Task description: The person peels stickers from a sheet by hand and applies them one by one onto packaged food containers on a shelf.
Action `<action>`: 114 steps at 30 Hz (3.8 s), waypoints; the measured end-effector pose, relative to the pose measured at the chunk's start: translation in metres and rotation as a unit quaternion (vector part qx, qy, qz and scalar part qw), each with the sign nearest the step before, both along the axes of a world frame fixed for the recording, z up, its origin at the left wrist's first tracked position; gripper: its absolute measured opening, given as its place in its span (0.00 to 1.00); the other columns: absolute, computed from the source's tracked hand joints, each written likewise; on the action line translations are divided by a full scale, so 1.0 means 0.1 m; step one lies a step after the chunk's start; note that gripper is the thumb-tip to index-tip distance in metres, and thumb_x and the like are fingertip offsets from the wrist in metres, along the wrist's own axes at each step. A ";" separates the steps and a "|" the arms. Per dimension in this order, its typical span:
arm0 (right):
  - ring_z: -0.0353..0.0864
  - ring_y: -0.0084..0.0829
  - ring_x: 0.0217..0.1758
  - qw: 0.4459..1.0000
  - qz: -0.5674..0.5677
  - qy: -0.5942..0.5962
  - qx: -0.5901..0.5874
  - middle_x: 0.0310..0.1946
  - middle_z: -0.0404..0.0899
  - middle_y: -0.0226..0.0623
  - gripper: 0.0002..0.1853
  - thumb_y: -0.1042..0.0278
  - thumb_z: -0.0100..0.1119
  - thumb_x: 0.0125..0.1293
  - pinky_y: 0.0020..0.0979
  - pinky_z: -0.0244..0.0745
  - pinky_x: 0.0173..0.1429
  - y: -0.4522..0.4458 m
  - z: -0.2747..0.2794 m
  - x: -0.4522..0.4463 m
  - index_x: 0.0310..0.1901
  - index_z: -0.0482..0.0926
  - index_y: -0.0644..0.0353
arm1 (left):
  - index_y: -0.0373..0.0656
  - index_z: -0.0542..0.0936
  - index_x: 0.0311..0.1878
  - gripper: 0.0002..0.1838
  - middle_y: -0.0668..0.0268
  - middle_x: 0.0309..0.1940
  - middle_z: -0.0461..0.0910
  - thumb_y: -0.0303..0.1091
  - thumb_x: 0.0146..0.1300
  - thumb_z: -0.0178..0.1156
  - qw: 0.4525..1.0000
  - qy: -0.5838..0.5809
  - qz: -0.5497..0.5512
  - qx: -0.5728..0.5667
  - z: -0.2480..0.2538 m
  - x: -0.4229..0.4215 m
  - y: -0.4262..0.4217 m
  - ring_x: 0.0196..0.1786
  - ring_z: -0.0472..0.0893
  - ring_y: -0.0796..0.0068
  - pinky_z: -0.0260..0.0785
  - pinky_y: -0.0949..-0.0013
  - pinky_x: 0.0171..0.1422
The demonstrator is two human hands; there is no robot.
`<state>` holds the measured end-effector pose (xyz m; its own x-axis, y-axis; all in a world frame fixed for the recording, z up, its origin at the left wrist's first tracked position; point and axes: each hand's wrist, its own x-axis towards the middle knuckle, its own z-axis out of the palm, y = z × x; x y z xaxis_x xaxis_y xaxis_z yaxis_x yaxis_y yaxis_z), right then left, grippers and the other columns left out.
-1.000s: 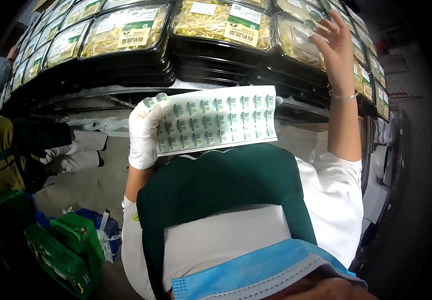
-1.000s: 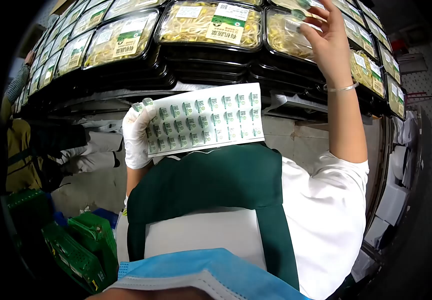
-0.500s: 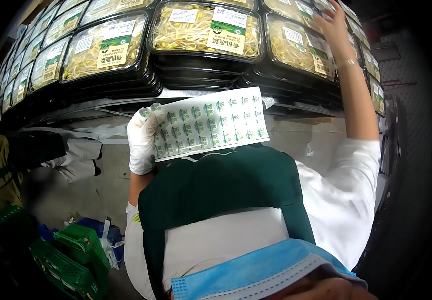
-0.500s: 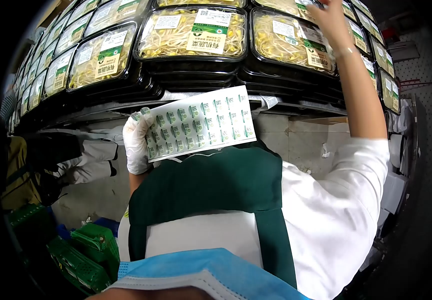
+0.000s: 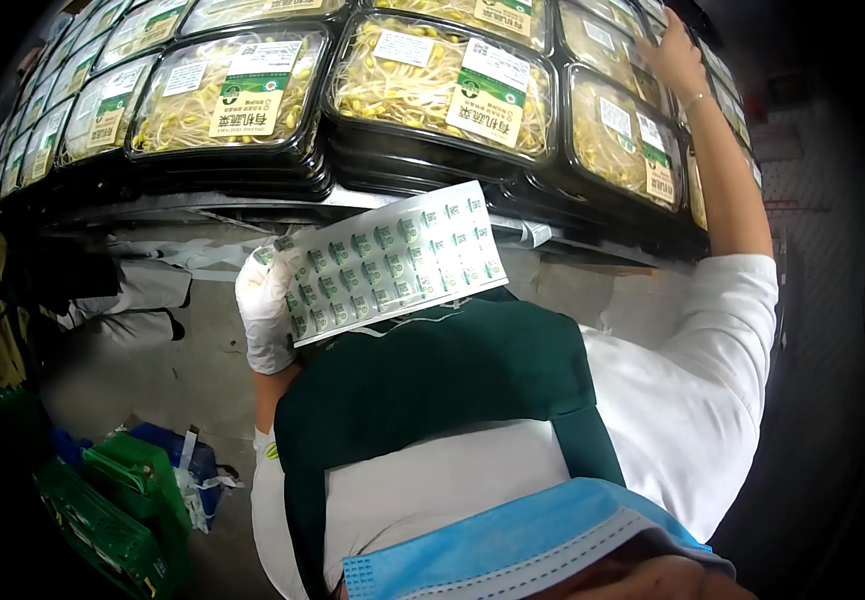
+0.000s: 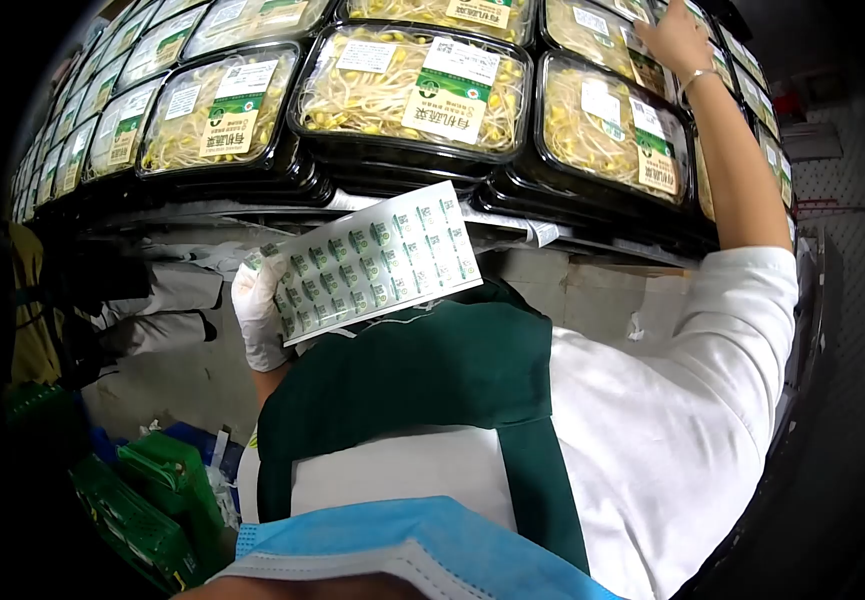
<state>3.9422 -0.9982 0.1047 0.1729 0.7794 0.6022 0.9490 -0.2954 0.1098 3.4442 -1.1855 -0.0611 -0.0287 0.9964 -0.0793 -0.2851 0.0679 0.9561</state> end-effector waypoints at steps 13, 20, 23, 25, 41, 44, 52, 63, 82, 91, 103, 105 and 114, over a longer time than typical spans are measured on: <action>0.73 0.42 0.49 0.980 -0.017 0.052 -0.192 0.43 0.74 0.48 0.38 0.38 0.50 0.48 0.35 0.65 0.53 0.62 0.26 0.22 0.58 0.59 0.52 | 0.37 0.74 0.34 0.08 0.67 0.28 0.76 0.32 0.55 0.57 0.989 -0.052 0.114 -0.078 0.55 0.20 -0.35 0.28 0.74 0.80 0.67 0.77 0.35; 0.72 0.40 0.50 0.970 0.013 0.186 -0.157 0.45 0.74 0.43 0.30 0.39 0.52 0.47 0.37 0.64 0.53 1.44 0.48 0.85 0.43 0.77 0.56 | 0.37 0.73 0.33 0.06 0.66 0.27 0.76 0.30 0.55 0.56 0.986 -0.035 0.155 -0.047 0.68 0.30 -0.48 0.27 0.74 0.79 0.67 0.77 0.33; 0.72 0.42 0.49 0.978 0.021 0.149 -0.144 0.45 0.74 0.44 0.29 0.39 0.50 0.49 0.37 0.64 0.53 1.90 0.40 0.75 0.44 0.76 0.55 | 0.37 0.74 0.32 0.06 0.66 0.26 0.76 0.29 0.53 0.57 0.979 -0.028 0.191 -0.061 0.78 0.38 -0.50 0.27 0.74 0.78 0.67 0.77 0.34; 0.72 0.41 0.50 0.978 0.034 0.116 -0.169 0.45 0.74 0.44 0.29 0.40 0.48 0.50 0.38 0.63 0.54 2.06 0.29 0.69 0.44 0.76 0.55 | 0.38 0.74 0.32 0.05 0.66 0.25 0.76 0.27 0.52 0.57 0.968 -0.047 0.232 -0.081 0.84 0.44 -0.51 0.27 0.74 0.79 0.66 0.78 0.34; 0.73 0.22 0.41 0.834 0.474 0.251 -0.129 0.38 0.76 0.28 0.20 0.52 0.50 0.59 0.24 0.65 0.49 1.20 1.01 -1.07 0.47 0.74 0.57 | 0.38 0.76 0.35 0.07 0.70 0.26 0.76 0.30 0.55 0.55 0.988 0.099 -0.077 0.087 1.26 -0.08 0.17 0.29 0.73 0.84 0.65 0.79 0.33; 0.74 0.28 0.43 0.698 0.588 0.264 -0.313 0.41 0.76 0.34 0.13 0.65 0.50 0.59 0.28 0.68 0.48 -0.54 0.79 -2.76 0.44 0.74 0.60 | 0.40 0.76 0.33 0.04 0.72 0.23 0.72 0.30 0.56 0.56 0.974 0.102 -0.121 0.160 1.20 -0.13 0.37 0.26 0.70 0.86 0.64 0.81 0.28; 0.66 0.32 0.25 0.747 0.655 0.055 -0.098 0.19 0.65 0.31 0.08 0.73 0.58 0.41 0.29 0.63 0.30 -1.12 0.29 -3.58 0.23 0.68 0.56 | 0.36 0.75 0.34 0.09 0.57 0.23 0.74 0.30 0.50 0.60 0.910 0.258 -0.171 0.277 1.22 -0.24 0.56 0.24 0.74 0.67 0.66 0.73 0.30; 0.75 0.28 0.30 0.940 0.191 0.279 -0.035 0.25 0.76 0.35 0.12 0.66 0.56 0.54 0.25 0.70 0.35 -0.63 0.30 -2.09 0.37 0.71 0.64 | 0.34 0.71 0.47 0.15 0.59 0.41 0.76 0.28 0.55 0.55 0.923 -0.091 -0.361 0.096 0.87 -0.60 0.48 0.38 0.76 0.78 0.69 0.76 0.44; 0.77 0.41 0.34 0.978 0.021 -0.008 -0.208 0.32 0.77 0.48 0.23 0.48 0.44 0.59 0.38 0.71 0.40 0.48 0.27 -1.21 0.38 0.74 0.64 | 0.39 0.77 0.33 0.06 0.62 0.31 0.80 0.25 0.51 0.59 0.992 -0.116 -0.052 0.007 1.02 -0.59 0.76 0.34 0.79 0.75 0.74 0.72 0.37; 0.71 0.17 0.30 0.766 0.464 0.405 -0.183 0.26 0.73 0.29 0.22 0.71 0.61 0.52 0.17 0.67 0.34 -1.10 0.48 -2.73 0.50 0.70 0.55 | 0.38 0.78 0.36 0.07 0.61 0.32 0.80 0.23 0.52 0.56 0.986 -0.151 0.027 0.072 1.23 -0.57 0.67 0.31 0.79 0.77 0.73 0.77 0.36; 0.59 0.08 0.15 0.553 0.364 0.737 -0.132 0.14 0.67 0.21 0.05 0.74 0.58 0.54 0.13 0.52 0.18 -1.07 0.08 -3.01 0.30 0.74 0.66 | 0.37 0.79 0.31 0.08 0.60 0.31 0.80 0.25 0.45 0.64 0.984 -0.070 0.035 0.163 1.35 -0.60 0.62 0.33 0.78 0.79 0.72 0.77 0.37; 0.58 0.09 0.14 0.553 0.362 0.732 -0.165 0.13 0.66 0.21 0.06 0.72 0.57 0.56 0.13 0.51 0.17 -1.04 0.07 -2.96 0.27 0.74 0.65 | 0.38 0.79 0.30 0.07 0.62 0.28 0.80 0.26 0.45 0.64 0.988 -0.074 0.043 0.131 1.34 -0.64 0.61 0.30 0.78 0.80 0.71 0.78 0.34; 0.71 0.34 0.39 0.797 0.591 0.049 -0.115 0.34 0.71 0.36 0.16 0.66 0.60 0.49 0.28 0.68 0.40 -0.86 0.58 -3.22 0.41 0.71 0.58 | 0.41 0.79 0.25 0.03 0.67 0.23 0.79 0.26 0.47 0.64 0.995 -0.041 0.008 0.087 1.48 -0.71 0.49 0.26 0.76 0.84 0.69 0.81 0.31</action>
<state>3.6200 -1.0838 0.1632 -0.7265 0.5212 0.4478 0.5572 0.8282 -0.0600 3.3732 -1.1366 0.0867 -0.0456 0.9948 0.0910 -0.3630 -0.1014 0.9263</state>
